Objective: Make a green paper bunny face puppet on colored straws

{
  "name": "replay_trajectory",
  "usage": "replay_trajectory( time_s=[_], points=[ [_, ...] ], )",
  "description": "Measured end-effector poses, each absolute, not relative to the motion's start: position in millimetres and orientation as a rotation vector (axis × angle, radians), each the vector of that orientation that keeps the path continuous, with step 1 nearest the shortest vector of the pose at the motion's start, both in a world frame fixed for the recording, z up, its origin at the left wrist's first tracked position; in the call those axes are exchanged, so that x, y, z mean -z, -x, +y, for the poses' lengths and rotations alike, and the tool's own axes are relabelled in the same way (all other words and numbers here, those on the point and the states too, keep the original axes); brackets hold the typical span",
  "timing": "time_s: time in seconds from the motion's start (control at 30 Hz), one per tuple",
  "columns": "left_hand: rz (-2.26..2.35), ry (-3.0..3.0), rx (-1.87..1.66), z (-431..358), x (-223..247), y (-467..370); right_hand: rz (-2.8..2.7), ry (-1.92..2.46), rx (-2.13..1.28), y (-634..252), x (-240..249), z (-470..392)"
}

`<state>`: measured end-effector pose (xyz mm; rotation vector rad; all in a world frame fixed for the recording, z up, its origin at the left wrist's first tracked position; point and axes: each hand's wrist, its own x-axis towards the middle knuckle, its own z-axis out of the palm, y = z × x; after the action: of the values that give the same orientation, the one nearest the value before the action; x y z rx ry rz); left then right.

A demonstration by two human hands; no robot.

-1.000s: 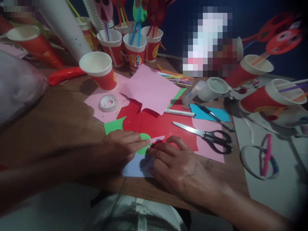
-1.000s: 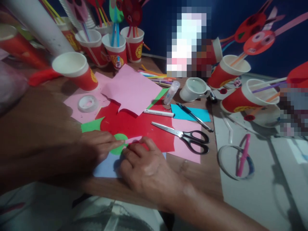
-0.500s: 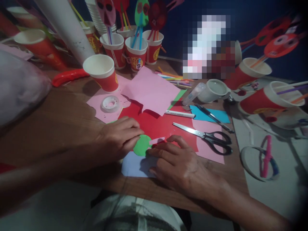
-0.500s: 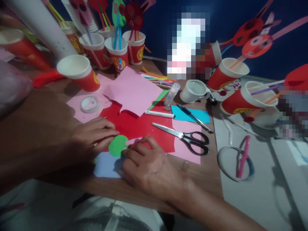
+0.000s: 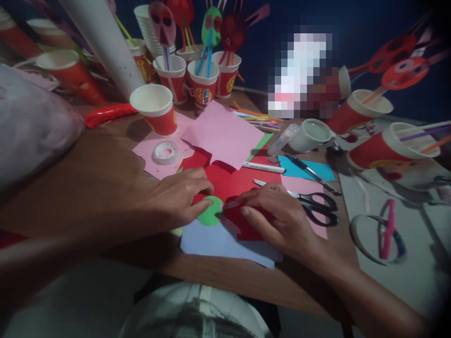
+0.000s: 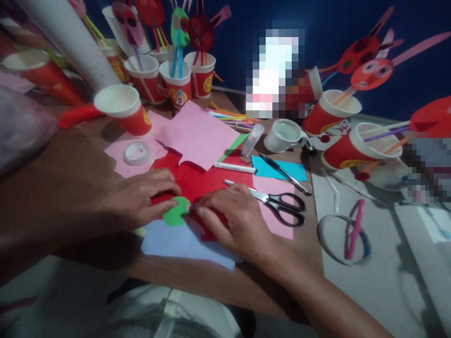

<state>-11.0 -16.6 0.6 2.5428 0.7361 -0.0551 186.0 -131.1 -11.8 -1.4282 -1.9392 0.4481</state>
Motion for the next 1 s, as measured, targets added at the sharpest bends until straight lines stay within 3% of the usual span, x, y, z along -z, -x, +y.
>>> replay_trajectory(
  time_s=[0.33,0.5,1.0],
  points=[
    [0.487,-2.668,-0.165,-22,1,24,-1.910,1.474,-0.405,-192,17,-130],
    [0.256,-2.800,-0.088,-22,4,33,-1.921,1.469,-0.431,-190,18,-130],
    [0.142,-2.869,-0.167,-15,12,26,-1.910,1.479,-0.415,-194,20,-128]
  ],
)
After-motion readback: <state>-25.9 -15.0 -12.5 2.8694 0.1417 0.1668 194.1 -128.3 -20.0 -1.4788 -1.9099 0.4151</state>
